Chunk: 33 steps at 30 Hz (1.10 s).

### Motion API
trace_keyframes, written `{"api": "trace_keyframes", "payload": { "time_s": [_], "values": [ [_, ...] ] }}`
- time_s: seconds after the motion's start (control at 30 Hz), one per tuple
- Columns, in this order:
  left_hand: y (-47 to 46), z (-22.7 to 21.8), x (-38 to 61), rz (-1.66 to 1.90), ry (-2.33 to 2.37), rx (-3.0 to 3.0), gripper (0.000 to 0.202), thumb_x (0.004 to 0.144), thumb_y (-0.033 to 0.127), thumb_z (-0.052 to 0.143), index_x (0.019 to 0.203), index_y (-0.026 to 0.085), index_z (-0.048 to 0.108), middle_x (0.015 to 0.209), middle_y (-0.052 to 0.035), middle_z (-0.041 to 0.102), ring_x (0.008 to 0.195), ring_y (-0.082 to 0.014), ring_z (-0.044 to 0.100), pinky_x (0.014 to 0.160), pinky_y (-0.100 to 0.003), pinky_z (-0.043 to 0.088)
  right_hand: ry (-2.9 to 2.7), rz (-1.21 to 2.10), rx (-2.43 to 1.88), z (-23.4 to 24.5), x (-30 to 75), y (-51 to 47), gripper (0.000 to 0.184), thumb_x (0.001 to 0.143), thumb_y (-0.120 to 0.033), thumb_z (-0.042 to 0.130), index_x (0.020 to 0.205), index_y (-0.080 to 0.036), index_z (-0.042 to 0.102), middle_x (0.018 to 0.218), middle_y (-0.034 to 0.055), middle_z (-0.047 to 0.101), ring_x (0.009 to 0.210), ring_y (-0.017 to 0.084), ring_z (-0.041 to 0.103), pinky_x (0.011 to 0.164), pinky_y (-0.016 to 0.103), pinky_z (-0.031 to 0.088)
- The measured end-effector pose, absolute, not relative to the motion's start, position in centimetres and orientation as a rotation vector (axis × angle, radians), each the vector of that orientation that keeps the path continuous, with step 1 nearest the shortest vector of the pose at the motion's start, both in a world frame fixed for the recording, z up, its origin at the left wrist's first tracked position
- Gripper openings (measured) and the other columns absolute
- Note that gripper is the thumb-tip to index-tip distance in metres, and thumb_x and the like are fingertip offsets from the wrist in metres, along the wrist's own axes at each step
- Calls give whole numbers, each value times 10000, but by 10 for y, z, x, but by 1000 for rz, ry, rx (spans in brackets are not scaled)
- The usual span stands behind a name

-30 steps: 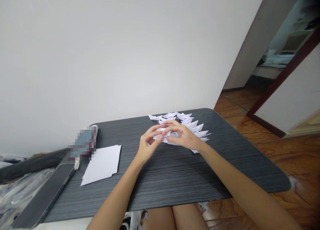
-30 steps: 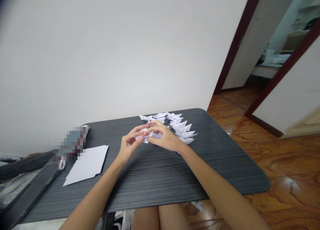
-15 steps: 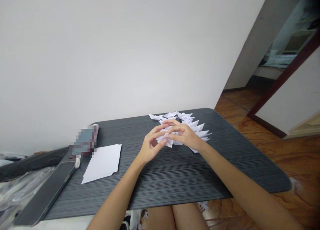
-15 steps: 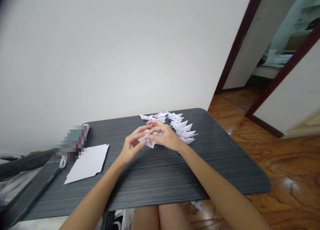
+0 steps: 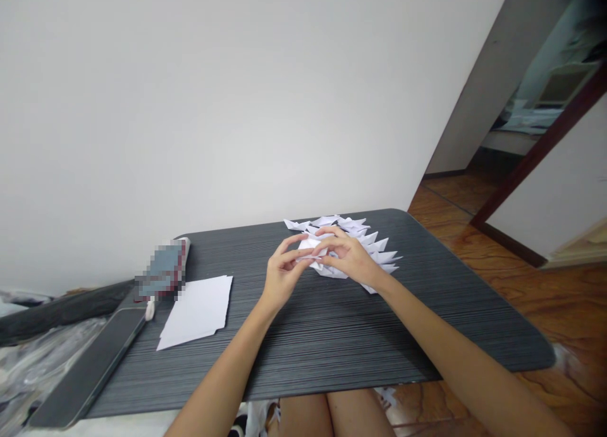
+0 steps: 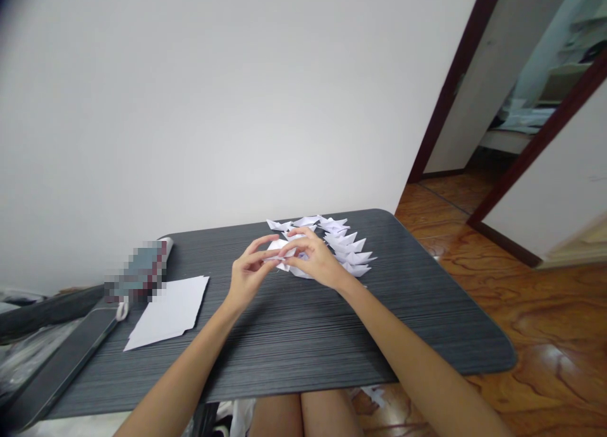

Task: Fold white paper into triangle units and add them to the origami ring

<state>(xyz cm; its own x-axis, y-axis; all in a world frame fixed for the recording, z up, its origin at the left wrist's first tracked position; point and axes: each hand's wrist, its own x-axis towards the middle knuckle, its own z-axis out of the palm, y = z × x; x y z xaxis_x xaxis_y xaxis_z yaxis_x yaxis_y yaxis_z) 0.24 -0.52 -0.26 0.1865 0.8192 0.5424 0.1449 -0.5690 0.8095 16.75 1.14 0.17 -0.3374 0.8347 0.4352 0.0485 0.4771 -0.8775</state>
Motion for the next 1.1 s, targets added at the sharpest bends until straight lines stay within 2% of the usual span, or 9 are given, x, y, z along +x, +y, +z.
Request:
{"api": "trace_keyframes", "payload": {
  "time_s": [0.13,0.2,0.3,0.37,0.47,0.73,0.9,1.0,1.1],
  "values": [
    [-5,-3,2,1431,1029,1844,185,692,250,635,864,206,688,1212,-87,464,835,-163,574,612,-245,481,-1567,1164,-737,1,165,12,148,630,-295,675,708,-169,662,1028,74,481,874,165,550,776,317,452],
    [-5,-4,2,1414,1056,1821,211,696,258,631,893,201,680,1132,-90,528,802,-155,581,612,-243,477,-1534,1152,-738,-1,164,13,154,618,-296,682,696,-165,657,1016,75,504,897,175,548,799,322,442],
    [-4,-4,1,1410,1061,1799,192,711,255,616,875,181,684,899,-70,644,798,-164,595,692,-263,473,-1538,1104,-751,-1,164,14,150,618,-292,678,698,-166,654,1009,79,525,913,184,545,802,326,439],
    [-4,-3,0,1403,1051,1803,164,717,250,610,837,173,691,849,-63,671,806,-170,605,740,-273,466,-1575,1075,-750,-2,165,14,153,623,-282,675,731,-175,658,1011,80,534,936,188,537,806,327,438],
    [-4,-1,0,1382,1010,1825,146,732,246,593,809,174,694,856,-54,685,816,-173,615,763,-274,464,-1624,1054,-726,-3,167,16,169,617,-262,683,769,-191,666,978,68,562,965,187,526,846,334,418],
    [-5,1,-1,1379,973,1828,166,759,243,559,808,162,696,876,-58,686,826,-176,619,746,-266,477,-1517,1128,-710,-3,168,16,100,608,-258,692,683,-192,682,962,60,597,932,185,547,843,352,413],
    [-5,-2,0,1400,981,1761,163,718,251,602,815,160,697,886,-61,690,855,-197,624,784,-294,483,-1538,1098,-742,-2,166,15,113,595,-261,699,671,-180,678,976,59,604,933,187,548,872,352,389],
    [-6,-6,2,1409,1030,1690,187,708,280,607,815,153,694,873,-64,694,810,-204,638,745,-302,502,-1505,1073,-747,-1,165,15,108,590,-263,700,593,-171,644,887,48,621,884,179,558,847,340,398],
    [-8,-8,4,1375,1080,1678,197,715,297,596,803,148,688,825,-60,698,727,-189,642,668,-281,510,-1518,1087,-737,1,165,14,113,612,-268,681,605,-170,626,830,40,610,855,170,551,822,328,403]
  ]
}}
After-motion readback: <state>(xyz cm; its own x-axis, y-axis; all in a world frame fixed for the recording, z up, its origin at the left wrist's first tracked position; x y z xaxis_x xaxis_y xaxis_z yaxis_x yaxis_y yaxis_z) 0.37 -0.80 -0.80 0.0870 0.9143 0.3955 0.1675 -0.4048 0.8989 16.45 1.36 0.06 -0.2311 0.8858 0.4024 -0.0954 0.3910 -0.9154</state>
